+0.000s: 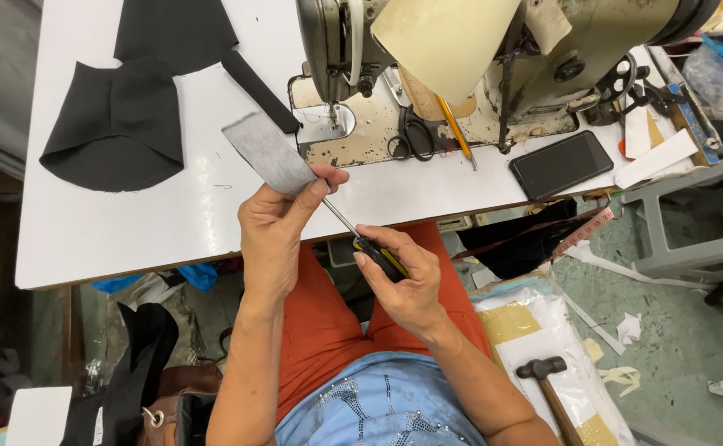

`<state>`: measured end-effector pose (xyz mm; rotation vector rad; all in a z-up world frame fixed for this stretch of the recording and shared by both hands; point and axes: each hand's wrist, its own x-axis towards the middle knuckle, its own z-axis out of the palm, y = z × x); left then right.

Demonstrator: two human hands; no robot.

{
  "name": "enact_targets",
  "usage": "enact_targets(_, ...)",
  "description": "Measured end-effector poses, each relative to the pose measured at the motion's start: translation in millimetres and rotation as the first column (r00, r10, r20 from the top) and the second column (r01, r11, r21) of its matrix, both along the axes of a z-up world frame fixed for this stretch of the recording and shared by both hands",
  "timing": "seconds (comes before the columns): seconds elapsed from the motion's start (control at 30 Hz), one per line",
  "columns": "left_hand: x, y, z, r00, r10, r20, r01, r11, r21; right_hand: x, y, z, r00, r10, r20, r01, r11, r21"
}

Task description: Preparing and sewing small black fabric strips using a sewing machine and a small tool for positioning.

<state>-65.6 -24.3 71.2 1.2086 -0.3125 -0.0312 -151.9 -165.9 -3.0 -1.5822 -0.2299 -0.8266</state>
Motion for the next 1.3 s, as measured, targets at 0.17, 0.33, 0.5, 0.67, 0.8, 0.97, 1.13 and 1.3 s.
enact_targets(0.17, -3, -6, 1, 0.999, 0.029, -0.033, -0.030, 0.999, -0.036, -2, -1, 2, 1.000, -0.003, -0.011, 0.003, 1.000, -0.007)
enact_targets(0.33, -6, -12, -10, 0.998, 0.033, -0.055, -0.037, 0.997, -0.074, -3, -3, -2, 0.999, -0.011, 0.038, 0.010, 0.999, 0.030)
enact_targets(0.5, -14, -25, -17, 0.991, 0.102, -0.082, -0.110, 0.988, -0.107, -3, -2, -13, 0.997, -0.025, 0.075, 0.022, 0.999, 0.045)
enact_targets(0.67, -16, -26, -19, 0.989, 0.103, -0.102, -0.112, 0.990, -0.088, 0, -5, -19, 0.996, -0.026, 0.084, 0.022, 0.999, 0.039)
enact_targets(0.8, -17, -27, -21, 0.986, 0.106, -0.126, -0.116, 0.991, -0.069, 0, -4, -25, 0.996, -0.026, 0.091, 0.022, 0.999, 0.050)
enact_targets(0.97, -20, -31, -26, 0.976, 0.156, -0.149, -0.170, 0.982, -0.085, 0, -1, -28, 0.996, -0.018, 0.093, 0.011, 0.997, 0.073)
enact_targets(1.13, -26, -33, -24, 0.966, 0.182, -0.182, -0.209, 0.968, -0.140, 0, 0, -32, 0.997, 0.022, 0.075, -0.030, 0.994, 0.105)
enact_targets(1.3, -26, -31, -31, 0.966, 0.195, -0.170, -0.221, 0.964, -0.149, 0, -2, -38, 0.995, 0.057, 0.079, -0.066, 0.992, 0.110)
